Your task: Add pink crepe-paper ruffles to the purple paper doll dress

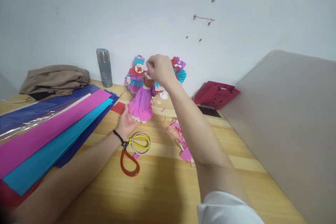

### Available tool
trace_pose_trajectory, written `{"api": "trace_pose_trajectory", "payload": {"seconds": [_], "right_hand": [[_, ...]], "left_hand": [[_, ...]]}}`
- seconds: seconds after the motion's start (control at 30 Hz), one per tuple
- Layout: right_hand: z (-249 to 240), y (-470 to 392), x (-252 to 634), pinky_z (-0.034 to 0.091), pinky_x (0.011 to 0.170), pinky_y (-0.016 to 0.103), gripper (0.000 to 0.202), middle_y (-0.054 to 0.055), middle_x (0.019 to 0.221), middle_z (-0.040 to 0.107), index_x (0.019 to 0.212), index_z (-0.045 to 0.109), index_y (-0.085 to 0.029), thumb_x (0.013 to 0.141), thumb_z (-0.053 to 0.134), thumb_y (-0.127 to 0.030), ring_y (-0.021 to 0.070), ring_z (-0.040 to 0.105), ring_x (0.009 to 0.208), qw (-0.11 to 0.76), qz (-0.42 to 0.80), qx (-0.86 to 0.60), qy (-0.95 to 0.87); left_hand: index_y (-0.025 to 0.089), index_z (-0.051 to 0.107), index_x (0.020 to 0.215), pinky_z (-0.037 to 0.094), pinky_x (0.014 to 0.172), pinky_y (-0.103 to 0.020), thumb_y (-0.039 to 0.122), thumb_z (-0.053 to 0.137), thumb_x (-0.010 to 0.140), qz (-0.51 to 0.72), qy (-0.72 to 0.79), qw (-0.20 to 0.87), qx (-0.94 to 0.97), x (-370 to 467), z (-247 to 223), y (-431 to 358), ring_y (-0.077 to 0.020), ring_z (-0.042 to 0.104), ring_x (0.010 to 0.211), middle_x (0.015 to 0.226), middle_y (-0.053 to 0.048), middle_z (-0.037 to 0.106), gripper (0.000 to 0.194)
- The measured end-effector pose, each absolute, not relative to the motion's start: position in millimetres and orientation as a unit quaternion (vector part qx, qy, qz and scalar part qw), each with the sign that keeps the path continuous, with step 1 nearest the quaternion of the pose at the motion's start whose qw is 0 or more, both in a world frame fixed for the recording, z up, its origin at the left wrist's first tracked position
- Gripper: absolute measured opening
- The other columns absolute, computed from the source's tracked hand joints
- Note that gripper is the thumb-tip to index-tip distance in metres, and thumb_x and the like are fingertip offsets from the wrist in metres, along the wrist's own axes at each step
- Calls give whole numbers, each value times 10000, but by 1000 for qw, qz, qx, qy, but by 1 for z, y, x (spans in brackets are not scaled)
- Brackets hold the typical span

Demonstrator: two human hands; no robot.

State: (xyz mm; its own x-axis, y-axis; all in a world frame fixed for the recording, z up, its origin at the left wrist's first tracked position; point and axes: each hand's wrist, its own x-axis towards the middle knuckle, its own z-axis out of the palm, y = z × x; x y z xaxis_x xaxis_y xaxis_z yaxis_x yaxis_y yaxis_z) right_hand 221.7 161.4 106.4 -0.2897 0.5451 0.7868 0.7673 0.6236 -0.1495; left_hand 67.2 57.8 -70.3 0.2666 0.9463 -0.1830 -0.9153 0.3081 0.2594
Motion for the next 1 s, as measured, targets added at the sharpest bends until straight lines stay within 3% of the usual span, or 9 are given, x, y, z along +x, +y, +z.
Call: {"api": "trace_pose_trajectory", "payload": {"seconds": [0.17, 0.43, 0.6, 0.67, 0.73, 0.87, 1.0], "right_hand": [[114, 149, 219, 491, 814, 429, 115, 51, 688, 665, 726, 672, -176, 835, 635, -176, 229, 641, 771, 417, -86, -456, -781], [116, 133, 212, 473, 764, 342, 132, 39, 748, 692, 762, 649, -191, 894, 661, -187, 156, 609, 739, 418, -56, -531, -735], [102, 109, 219, 497, 779, 335, 144, 73, 996, 697, 993, 663, -192, 976, 543, -269, 163, 636, 838, 544, -128, -446, -699], [84, 87, 220, 499, 776, 348, 209, 76, 994, 666, 1054, 648, -173, 996, 496, -305, 179, 646, 879, 607, -145, -399, -672], [57, 61, 219, 491, 730, 344, 213, 30, 927, 626, 1075, 628, -202, 993, 503, -353, 162, 624, 788, 638, -140, -367, -662], [-9, 22, 212, 452, 626, 309, 80, -15, 754, 559, 956, 602, -222, 948, 523, -234, 145, 521, 626, 575, -117, -408, -700], [-57, 14, 204, 500, 801, 415, 264, 112, 1011, 627, 1103, 567, -184, 857, 606, -270, 266, 582, 918, 385, -86, -466, -791]], "left_hand": [[179, 643, 1317, 444, 1132, -458, 398, 473, 1026, 596, 133, 790, 53, 67, -75, 59, -247, 671, 1184, 1161, -125, 749, 401], [177, 695, 1170, 515, 1020, -362, 63, 502, 975, 562, 184, 804, 67, 70, -79, 61, -163, 732, 864, 861, -41, 762, 297], [164, 718, 1056, 532, 905, -313, 54, 530, 961, 553, 183, 809, 77, 72, -82, 63, -148, 713, 759, 776, -25, 737, 238], [166, 717, 996, 534, 835, -282, 32, 535, 949, 556, 175, 809, 77, 72, -83, 65, -134, 703, 721, 736, -10, 721, 231], [164, 710, 968, 530, 770, -258, 25, 549, 939, 558, 177, 808, 67, 72, -84, 66, -123, 693, 689, 722, -3, 717, 215], [144, 704, 1007, 536, 743, -245, 39, 562, 928, 565, 175, 804, 62, 73, -84, 67, -117, 699, 693, 783, -22, 748, 194], [138, 703, 1005, 528, 690, -231, 36, 602, 898, 560, 167, 806, 94, 73, -84, 67, -110, 682, 645, 755, -12, 738, 179]]}}
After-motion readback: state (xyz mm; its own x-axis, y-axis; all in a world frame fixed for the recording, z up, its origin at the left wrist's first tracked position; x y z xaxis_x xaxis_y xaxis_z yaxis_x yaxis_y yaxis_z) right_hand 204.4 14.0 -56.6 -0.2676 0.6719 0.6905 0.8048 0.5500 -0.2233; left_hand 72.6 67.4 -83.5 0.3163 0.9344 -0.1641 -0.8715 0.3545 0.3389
